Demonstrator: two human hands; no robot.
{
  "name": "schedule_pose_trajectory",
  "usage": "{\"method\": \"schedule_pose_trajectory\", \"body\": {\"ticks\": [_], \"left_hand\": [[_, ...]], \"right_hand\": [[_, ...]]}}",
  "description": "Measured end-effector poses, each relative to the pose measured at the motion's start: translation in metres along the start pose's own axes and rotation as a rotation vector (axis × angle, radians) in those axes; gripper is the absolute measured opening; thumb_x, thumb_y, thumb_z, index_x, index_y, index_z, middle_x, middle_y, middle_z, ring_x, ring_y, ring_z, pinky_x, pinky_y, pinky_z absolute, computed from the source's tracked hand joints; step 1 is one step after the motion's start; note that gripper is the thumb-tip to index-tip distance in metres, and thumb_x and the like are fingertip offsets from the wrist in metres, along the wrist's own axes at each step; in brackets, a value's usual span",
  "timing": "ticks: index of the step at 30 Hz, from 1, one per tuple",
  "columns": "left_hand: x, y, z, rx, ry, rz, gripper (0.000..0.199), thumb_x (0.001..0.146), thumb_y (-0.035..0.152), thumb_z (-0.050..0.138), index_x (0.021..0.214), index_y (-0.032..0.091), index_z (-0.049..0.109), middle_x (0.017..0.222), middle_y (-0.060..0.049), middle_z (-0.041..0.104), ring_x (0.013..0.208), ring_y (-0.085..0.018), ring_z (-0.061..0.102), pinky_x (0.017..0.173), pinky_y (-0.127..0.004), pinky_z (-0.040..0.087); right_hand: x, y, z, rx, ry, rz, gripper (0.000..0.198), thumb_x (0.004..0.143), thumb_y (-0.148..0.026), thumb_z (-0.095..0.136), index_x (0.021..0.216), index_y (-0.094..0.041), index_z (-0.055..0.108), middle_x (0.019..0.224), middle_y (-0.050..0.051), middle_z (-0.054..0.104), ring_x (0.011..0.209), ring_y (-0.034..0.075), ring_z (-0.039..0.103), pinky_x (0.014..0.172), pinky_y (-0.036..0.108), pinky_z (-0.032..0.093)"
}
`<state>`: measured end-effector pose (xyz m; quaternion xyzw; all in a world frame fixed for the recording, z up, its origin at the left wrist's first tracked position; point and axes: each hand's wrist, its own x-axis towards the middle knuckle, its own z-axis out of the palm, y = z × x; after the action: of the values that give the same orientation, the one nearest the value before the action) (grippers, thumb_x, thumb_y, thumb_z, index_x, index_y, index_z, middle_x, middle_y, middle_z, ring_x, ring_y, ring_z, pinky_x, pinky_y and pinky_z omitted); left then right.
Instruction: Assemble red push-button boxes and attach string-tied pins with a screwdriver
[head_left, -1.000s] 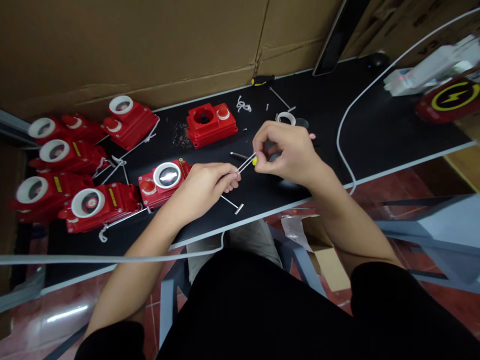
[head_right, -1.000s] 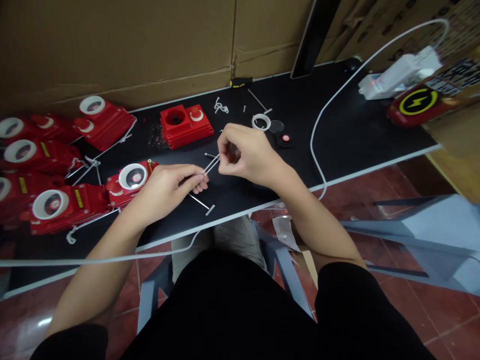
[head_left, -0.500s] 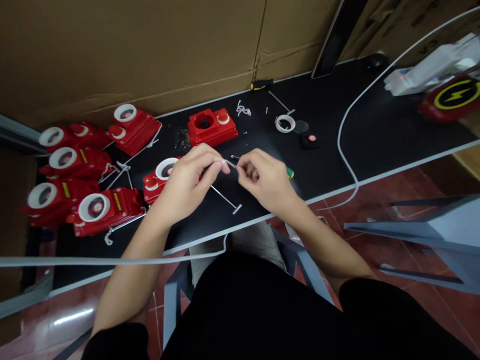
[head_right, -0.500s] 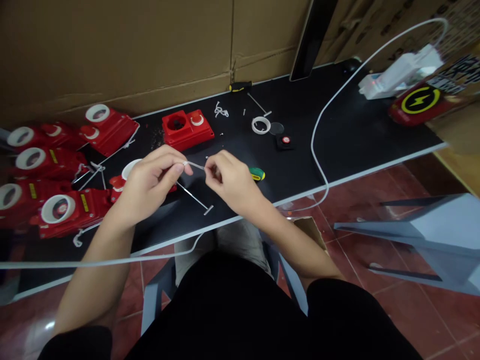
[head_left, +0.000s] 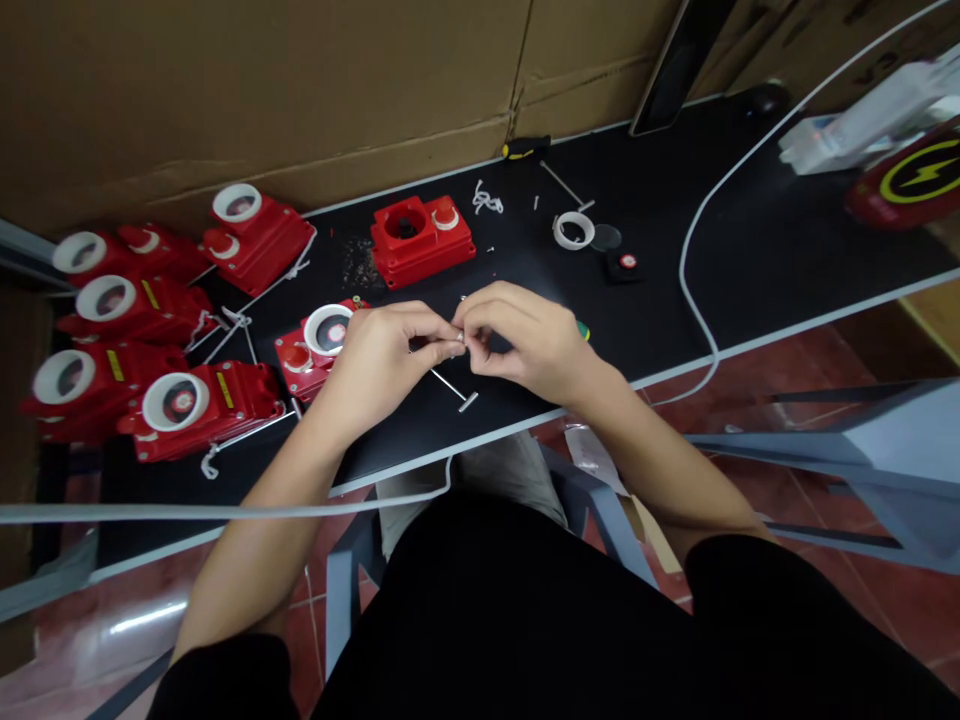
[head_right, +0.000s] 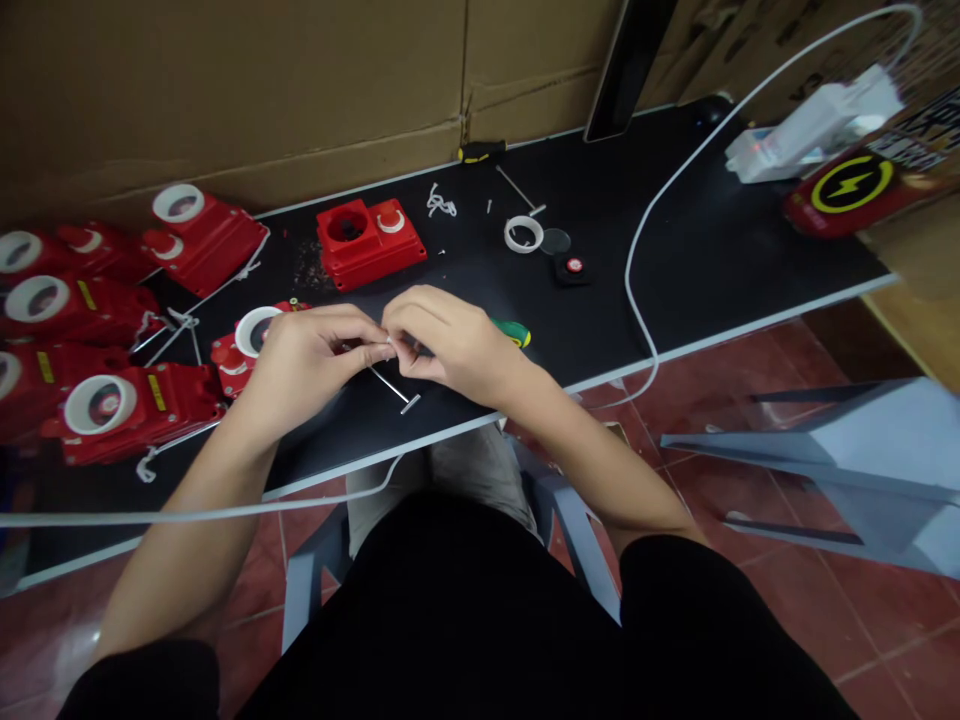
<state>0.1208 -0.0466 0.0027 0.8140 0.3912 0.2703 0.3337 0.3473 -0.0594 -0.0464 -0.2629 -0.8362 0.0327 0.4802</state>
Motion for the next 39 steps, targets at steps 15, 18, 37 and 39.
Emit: {"method": "schedule_pose_trajectory", "body": {"ticks": [15, 18, 37, 39], "left_hand": [[-0.001, 0.004, 0.002, -0.196, -0.140, -0.159, 0.013, 0.094, 0.032, 0.080, 0.089, 0.020, 0.085, 0.081, -0.001, 0.083, 0.076, -0.018, 0.073, 0.070, -0.029, 0.049], [-0.001, 0.006, 0.003, -0.185, -0.127, -0.155, 0.014, 0.094, 0.032, 0.080, 0.087, 0.020, 0.084, 0.078, 0.000, 0.081, 0.075, -0.018, 0.073, 0.071, -0.029, 0.049], [-0.002, 0.008, 0.011, -0.180, -0.062, -0.115, 0.008, 0.096, 0.028, 0.078, 0.094, 0.020, 0.079, 0.090, -0.004, 0.081, 0.077, -0.018, 0.073, 0.069, -0.029, 0.053], [-0.002, 0.008, 0.013, -0.217, -0.071, -0.149, 0.007, 0.096, 0.027, 0.080, 0.094, 0.020, 0.081, 0.084, -0.003, 0.081, 0.075, -0.018, 0.074, 0.068, -0.028, 0.053]], "right_hand": [[-0.003, 0.011, -0.003, 0.282, -0.071, 0.166, 0.017, 0.088, -0.004, 0.071, 0.091, -0.020, 0.066, 0.086, -0.002, 0.068, 0.071, 0.008, 0.061, 0.066, 0.021, 0.049], [-0.006, 0.009, -0.002, 0.271, -0.036, 0.179, 0.017, 0.088, -0.004, 0.071, 0.090, -0.020, 0.066, 0.085, -0.003, 0.068, 0.071, 0.008, 0.062, 0.066, 0.021, 0.049], [-0.008, 0.001, -0.005, 0.425, -0.009, 0.448, 0.011, 0.087, -0.011, 0.071, 0.090, -0.022, 0.068, 0.084, -0.003, 0.070, 0.071, 0.009, 0.063, 0.064, 0.022, 0.055], [-0.007, 0.000, -0.004, 0.461, -0.003, 0.481, 0.011, 0.086, -0.012, 0.072, 0.090, -0.021, 0.068, 0.084, -0.003, 0.070, 0.070, 0.009, 0.064, 0.064, 0.022, 0.055]]}}
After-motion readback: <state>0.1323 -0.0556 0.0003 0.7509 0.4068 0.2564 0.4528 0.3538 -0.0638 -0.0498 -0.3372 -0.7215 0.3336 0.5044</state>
